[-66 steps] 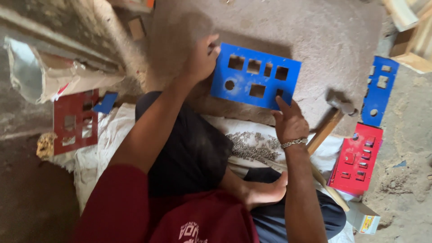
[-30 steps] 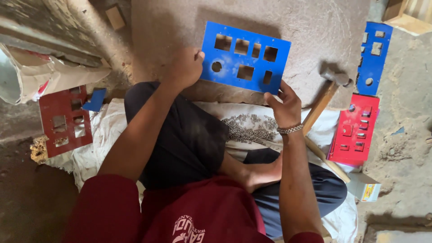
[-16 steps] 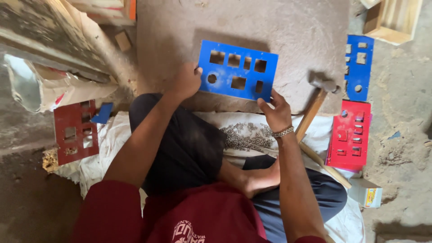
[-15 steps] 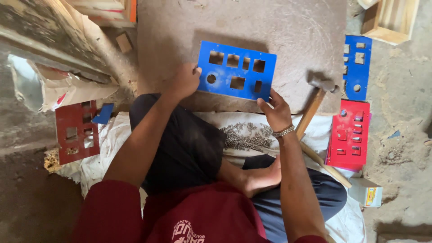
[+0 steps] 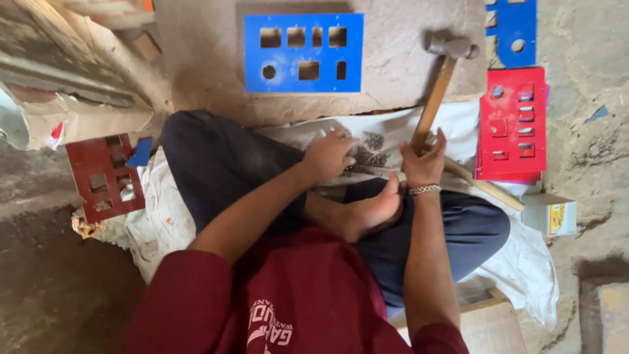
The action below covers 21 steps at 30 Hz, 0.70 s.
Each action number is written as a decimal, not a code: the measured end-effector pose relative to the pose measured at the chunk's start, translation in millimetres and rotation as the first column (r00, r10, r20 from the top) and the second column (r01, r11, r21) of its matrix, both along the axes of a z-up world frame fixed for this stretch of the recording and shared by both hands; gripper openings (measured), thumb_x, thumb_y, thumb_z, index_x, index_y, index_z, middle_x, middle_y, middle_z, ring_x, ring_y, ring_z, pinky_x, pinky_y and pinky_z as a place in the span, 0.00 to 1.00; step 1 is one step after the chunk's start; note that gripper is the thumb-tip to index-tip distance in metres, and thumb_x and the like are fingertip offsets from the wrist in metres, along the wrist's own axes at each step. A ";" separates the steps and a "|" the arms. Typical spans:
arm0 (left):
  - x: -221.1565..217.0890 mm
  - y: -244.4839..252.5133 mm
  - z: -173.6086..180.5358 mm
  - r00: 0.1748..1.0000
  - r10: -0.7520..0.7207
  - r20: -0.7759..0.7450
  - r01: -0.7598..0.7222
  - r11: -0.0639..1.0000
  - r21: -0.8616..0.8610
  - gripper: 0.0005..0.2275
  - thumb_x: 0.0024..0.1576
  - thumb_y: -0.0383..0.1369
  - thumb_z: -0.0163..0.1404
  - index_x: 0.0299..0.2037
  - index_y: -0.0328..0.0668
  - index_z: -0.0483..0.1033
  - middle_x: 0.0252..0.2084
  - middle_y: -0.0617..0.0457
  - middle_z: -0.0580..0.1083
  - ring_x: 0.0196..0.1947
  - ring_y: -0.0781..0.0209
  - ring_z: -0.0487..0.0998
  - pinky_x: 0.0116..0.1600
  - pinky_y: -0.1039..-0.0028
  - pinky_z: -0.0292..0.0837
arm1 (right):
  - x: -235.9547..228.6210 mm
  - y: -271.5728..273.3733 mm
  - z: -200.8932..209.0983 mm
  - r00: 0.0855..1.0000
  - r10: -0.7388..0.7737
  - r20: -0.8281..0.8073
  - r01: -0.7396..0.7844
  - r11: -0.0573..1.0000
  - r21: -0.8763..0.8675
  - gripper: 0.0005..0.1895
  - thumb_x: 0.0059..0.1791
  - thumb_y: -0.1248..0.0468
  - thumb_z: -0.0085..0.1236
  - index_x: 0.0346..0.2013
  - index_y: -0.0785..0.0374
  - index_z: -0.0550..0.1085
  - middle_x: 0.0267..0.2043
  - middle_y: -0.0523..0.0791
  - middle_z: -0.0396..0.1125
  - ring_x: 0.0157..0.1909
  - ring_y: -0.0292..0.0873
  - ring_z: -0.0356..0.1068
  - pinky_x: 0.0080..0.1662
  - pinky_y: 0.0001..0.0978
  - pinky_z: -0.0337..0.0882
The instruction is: The person sits on the floor and uses a hammer to drive nails into red and blue plastic templates placed on a cushion. They repeatedly pick up nails, position them in the template holes, and hammer them in, then remove the template to reveal a small wooden box frame.
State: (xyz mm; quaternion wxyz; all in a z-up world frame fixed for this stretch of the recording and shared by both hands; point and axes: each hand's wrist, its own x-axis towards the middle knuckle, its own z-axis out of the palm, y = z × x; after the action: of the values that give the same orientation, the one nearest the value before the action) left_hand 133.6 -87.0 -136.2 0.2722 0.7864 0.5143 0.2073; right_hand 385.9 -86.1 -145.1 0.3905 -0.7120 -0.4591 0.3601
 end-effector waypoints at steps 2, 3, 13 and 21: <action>13.7 4.8 -4.5 0.997 -0.030 -0.067 0.029 0.999 -0.012 0.11 0.50 0.32 0.52 0.42 0.42 0.78 0.44 0.39 0.73 0.42 0.36 0.76 0.43 0.49 0.70 | -3.2 10.0 5.0 0.979 -0.069 -0.194 0.029 0.979 -0.200 0.47 0.45 0.64 0.67 0.73 0.66 0.53 0.35 0.50 0.70 0.27 0.42 0.66 0.27 0.33 0.68; 16.2 5.3 -2.9 0.986 -0.086 -0.142 0.086 0.996 -0.005 0.08 0.52 0.33 0.52 0.39 0.44 0.79 0.44 0.40 0.73 0.43 0.38 0.76 0.45 0.50 0.71 | -7.7 13.2 11.2 0.966 -0.073 -0.246 0.026 0.981 -0.191 0.45 0.45 0.65 0.66 0.72 0.66 0.54 0.35 0.48 0.69 0.27 0.39 0.68 0.26 0.31 0.70; 22.4 -9.3 6.6 0.994 -0.071 -0.079 0.071 0.997 0.001 0.05 0.49 0.34 0.53 0.31 0.46 0.79 0.39 0.47 0.76 0.43 0.42 0.76 0.46 0.53 0.72 | -10.8 11.8 70.1 0.914 -0.065 -0.400 -0.005 0.985 -0.172 0.36 0.48 0.63 0.62 0.68 0.69 0.59 0.34 0.49 0.71 0.28 0.38 0.72 0.26 0.29 0.72; 24.9 -7.4 -7.4 0.987 -0.148 -0.061 0.146 0.988 -0.040 0.06 0.53 0.34 0.53 0.37 0.44 0.78 0.41 0.46 0.76 0.44 0.40 0.76 0.46 0.53 0.72 | -12.8 14.6 70.4 0.922 -0.072 -0.380 0.005 0.985 -0.174 0.36 0.48 0.63 0.62 0.68 0.70 0.60 0.33 0.48 0.71 0.29 0.38 0.72 0.26 0.31 0.72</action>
State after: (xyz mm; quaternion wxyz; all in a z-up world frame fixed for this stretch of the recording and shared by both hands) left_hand 158.5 -94.3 -143.6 0.2842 0.8235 0.4668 0.1523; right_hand 373.1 -71.5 -74.7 0.4180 -0.6670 -0.3272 0.5228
